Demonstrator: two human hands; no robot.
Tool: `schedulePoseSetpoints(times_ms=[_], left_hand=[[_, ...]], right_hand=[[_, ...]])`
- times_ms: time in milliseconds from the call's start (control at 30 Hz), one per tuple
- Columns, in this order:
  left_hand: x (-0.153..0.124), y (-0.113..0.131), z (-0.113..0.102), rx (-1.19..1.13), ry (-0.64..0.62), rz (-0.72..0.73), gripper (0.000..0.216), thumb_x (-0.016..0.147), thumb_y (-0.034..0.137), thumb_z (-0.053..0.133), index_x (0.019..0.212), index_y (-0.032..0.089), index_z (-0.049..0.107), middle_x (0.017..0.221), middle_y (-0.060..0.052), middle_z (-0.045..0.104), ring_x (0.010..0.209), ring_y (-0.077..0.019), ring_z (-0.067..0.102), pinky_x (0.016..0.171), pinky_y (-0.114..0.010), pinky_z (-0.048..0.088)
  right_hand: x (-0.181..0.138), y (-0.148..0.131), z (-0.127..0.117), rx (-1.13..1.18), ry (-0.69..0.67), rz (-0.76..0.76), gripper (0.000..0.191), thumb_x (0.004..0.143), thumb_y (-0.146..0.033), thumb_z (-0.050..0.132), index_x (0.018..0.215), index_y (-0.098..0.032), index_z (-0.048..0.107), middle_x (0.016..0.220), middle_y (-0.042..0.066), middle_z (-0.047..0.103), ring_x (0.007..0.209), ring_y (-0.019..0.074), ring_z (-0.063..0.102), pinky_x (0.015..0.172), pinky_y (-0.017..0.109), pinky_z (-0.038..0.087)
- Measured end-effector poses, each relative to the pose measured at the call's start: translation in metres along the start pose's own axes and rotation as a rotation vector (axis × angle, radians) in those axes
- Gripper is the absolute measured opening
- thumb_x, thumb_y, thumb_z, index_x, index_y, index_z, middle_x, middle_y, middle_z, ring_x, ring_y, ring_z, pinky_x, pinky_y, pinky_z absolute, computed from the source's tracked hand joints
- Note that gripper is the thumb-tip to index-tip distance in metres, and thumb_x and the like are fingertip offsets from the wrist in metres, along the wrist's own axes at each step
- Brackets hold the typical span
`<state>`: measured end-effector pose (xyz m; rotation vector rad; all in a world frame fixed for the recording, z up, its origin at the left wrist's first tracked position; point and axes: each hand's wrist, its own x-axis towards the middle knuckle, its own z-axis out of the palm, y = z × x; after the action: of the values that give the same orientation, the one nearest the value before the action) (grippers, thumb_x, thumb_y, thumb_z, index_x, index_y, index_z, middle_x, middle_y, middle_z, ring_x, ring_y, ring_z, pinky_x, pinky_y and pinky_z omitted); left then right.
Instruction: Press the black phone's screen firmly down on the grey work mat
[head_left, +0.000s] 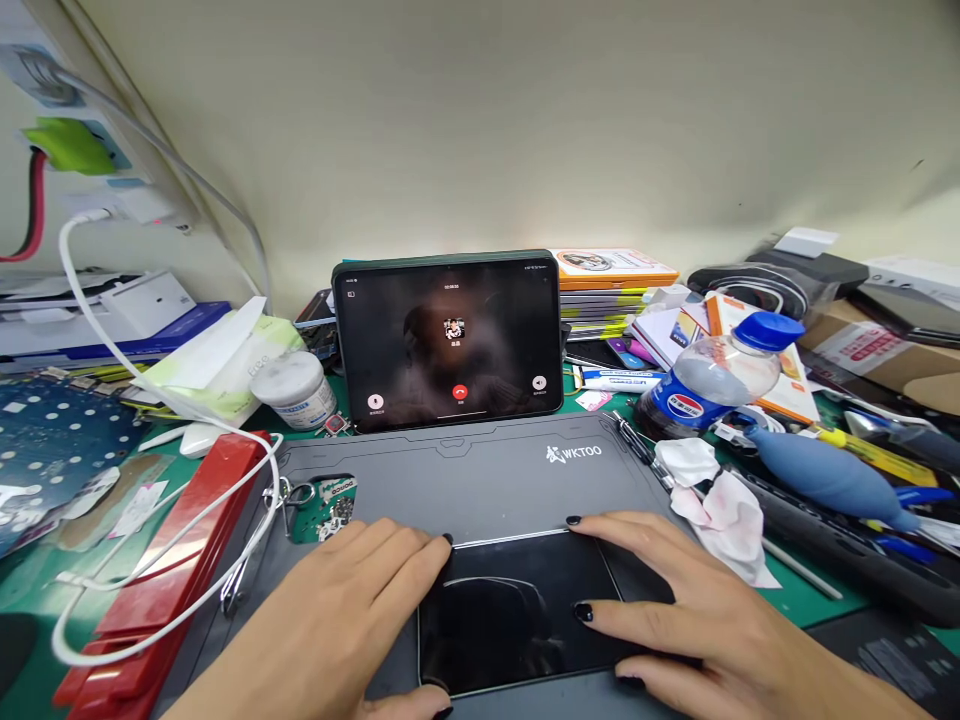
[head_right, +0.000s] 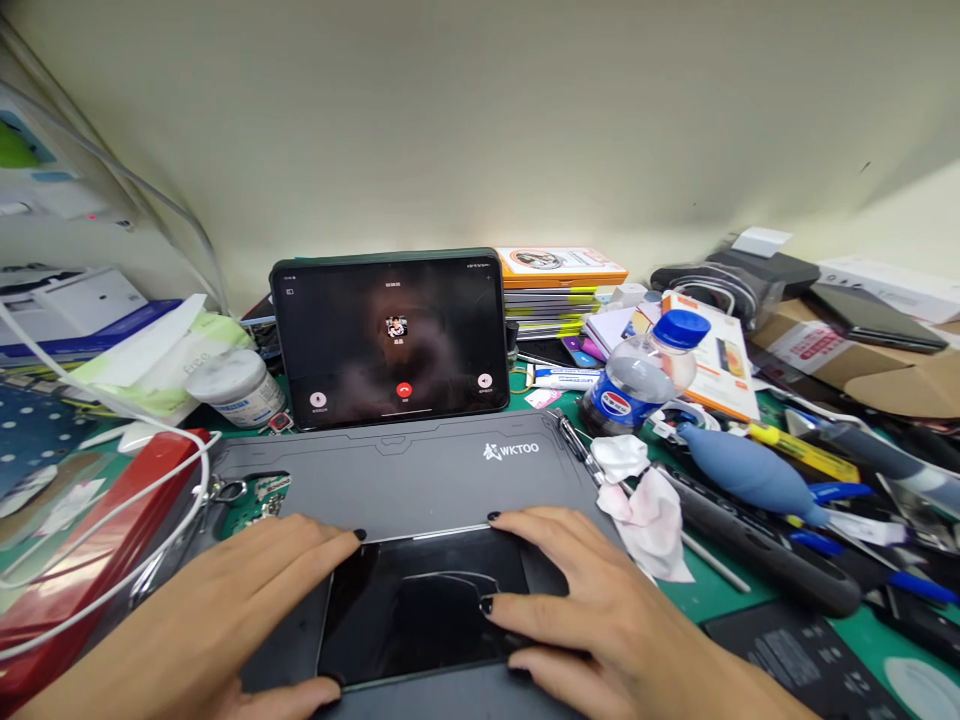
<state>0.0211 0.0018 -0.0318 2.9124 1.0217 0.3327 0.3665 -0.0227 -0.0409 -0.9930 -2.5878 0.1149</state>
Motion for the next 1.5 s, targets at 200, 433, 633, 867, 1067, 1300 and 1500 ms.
schedulePoseSetpoints(times_ms=[200, 433, 633, 867, 1067, 1300, 1500], left_hand=[[-0.0024, 0.0004, 0.0009, 0.014, 0.007, -0.001, 0.062, 0.082, 0.05, 0.082, 0.132, 0.023, 0.055, 0.119, -0.004, 0.075, 0.104, -0.0234, 0.074, 0.09, -0.03, 0.06], [-0.0021, 0.0016, -0.0008, 0.03, 0.062, 0.013, 0.06, 0.08, 0.042, 0.082, 0.13, 0.023, 0.056, 0.115, -0.003, 0.076, 0.099, -0.0236, 0.075, 0.089, -0.031, 0.061], [-0.0012, 0.0036, 0.0002, 0.034, 0.04, -0.001, 0.058, 0.076, 0.037, 0.083, 0.126, 0.024, 0.059, 0.111, -0.002, 0.076, 0.096, -0.0233, 0.075, 0.086, -0.031, 0.062], [0.0001, 0.0043, -0.0018, 0.057, -0.018, 0.004, 0.058, 0.074, 0.032, 0.082, 0.127, 0.024, 0.058, 0.115, -0.003, 0.076, 0.098, -0.0242, 0.074, 0.086, -0.033, 0.062], [0.0014, 0.0059, -0.0013, 0.024, -0.028, -0.035, 0.052, 0.075, 0.028, 0.08, 0.123, 0.026, 0.06, 0.114, -0.002, 0.075, 0.098, -0.0235, 0.074, 0.084, -0.032, 0.062], [0.0018, 0.0062, -0.0033, 0.017, -0.017, -0.023, 0.053, 0.073, 0.029, 0.083, 0.12, 0.024, 0.062, 0.11, -0.002, 0.076, 0.095, -0.024, 0.074, 0.085, -0.035, 0.062], [0.0009, 0.0053, -0.0034, 0.011, 0.013, -0.01, 0.054, 0.072, 0.032, 0.084, 0.121, 0.024, 0.062, 0.111, -0.002, 0.076, 0.093, -0.0236, 0.075, 0.081, -0.033, 0.063]], right_hand=[[0.0021, -0.001, 0.0006, 0.012, 0.013, -0.005, 0.026, 0.094, -0.03, 0.068, 0.117, -0.034, 0.078, 0.136, 0.01, 0.069, 0.123, 0.0247, 0.068, 0.096, 0.035, 0.061], [0.0024, -0.0005, 0.0018, 0.034, 0.026, -0.011, 0.022, 0.094, -0.029, 0.068, 0.114, -0.031, 0.078, 0.138, 0.011, 0.067, 0.125, 0.024, 0.066, 0.096, 0.033, 0.06], [0.0005, -0.0017, 0.003, 0.025, 0.002, 0.003, 0.027, 0.092, -0.025, 0.067, 0.116, -0.032, 0.077, 0.14, 0.011, 0.066, 0.126, 0.0249, 0.066, 0.096, 0.036, 0.061], [0.0013, -0.0042, 0.0023, 0.006, -0.004, -0.01, 0.028, 0.094, -0.025, 0.064, 0.118, -0.032, 0.076, 0.139, 0.012, 0.066, 0.126, 0.0257, 0.066, 0.094, 0.039, 0.062], [-0.0001, -0.0022, 0.0017, 0.02, 0.018, -0.017, 0.024, 0.095, -0.026, 0.065, 0.116, -0.031, 0.076, 0.138, 0.012, 0.067, 0.125, 0.0253, 0.066, 0.094, 0.039, 0.062], [-0.0004, -0.0005, 0.0039, 0.056, 0.006, 0.039, 0.023, 0.093, -0.028, 0.068, 0.114, -0.031, 0.078, 0.14, 0.011, 0.067, 0.126, 0.0248, 0.066, 0.101, 0.037, 0.058], [-0.0012, -0.0016, 0.0012, 0.059, -0.027, 0.076, 0.024, 0.091, -0.03, 0.07, 0.114, -0.033, 0.078, 0.141, 0.009, 0.066, 0.126, 0.026, 0.067, 0.098, 0.038, 0.06]])
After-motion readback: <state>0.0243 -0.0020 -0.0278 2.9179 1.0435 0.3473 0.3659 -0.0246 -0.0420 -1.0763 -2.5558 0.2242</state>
